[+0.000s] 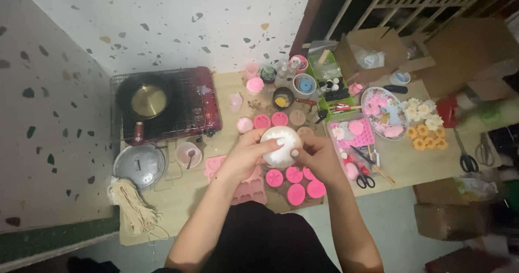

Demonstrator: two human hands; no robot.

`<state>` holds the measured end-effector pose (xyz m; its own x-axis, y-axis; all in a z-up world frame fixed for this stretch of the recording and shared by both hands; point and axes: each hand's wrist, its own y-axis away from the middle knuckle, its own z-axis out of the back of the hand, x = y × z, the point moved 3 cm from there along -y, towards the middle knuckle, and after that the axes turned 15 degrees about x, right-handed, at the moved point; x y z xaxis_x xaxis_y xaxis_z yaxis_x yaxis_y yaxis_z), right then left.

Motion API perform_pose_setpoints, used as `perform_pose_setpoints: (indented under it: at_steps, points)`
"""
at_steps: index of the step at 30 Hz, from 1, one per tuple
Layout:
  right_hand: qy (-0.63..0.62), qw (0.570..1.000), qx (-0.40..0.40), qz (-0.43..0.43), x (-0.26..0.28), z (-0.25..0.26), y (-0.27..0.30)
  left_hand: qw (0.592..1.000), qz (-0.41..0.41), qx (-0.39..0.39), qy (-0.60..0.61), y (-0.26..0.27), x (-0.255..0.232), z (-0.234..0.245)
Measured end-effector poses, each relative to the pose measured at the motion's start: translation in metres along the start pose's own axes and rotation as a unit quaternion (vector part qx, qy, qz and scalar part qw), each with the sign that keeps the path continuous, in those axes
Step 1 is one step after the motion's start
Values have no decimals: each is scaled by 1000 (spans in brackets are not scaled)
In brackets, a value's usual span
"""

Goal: Removing wax pieces from molds, trimming them with scissors, melting more wax on a stove, and mixing colored wax in a cup.

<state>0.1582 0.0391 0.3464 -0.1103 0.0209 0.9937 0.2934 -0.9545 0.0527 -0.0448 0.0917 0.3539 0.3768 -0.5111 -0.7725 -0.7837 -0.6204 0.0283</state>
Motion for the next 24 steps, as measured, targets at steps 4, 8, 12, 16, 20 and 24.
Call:
perform_pose_setpoints:
  at_steps: [4, 8, 12, 16, 20, 24]
  points:
    - [-73, 996, 48, 3, -13, 2, 4, 996, 17, 31, 85, -3, 16, 14]
    - [-147, 984, 83, 51, -39, 4, 0, 990, 53, 33, 127, 1, 9, 2]
    - [-110, 991, 24, 75, -29, 6, -2, 1000, 17, -16, 18, 1, 1, -8]
    - [14, 1000, -7, -12, -1, -1, -1, 996, -43, -51, -57, -2, 8, 3]
    - [-10, 999, 12, -31, 1, 3, 10, 997, -26, -6, -69, 3, 0, 1]
    - [-133, 987, 75, 48, -15, 5, 17, 997, 39, 51, 31, 1, 4, -5]
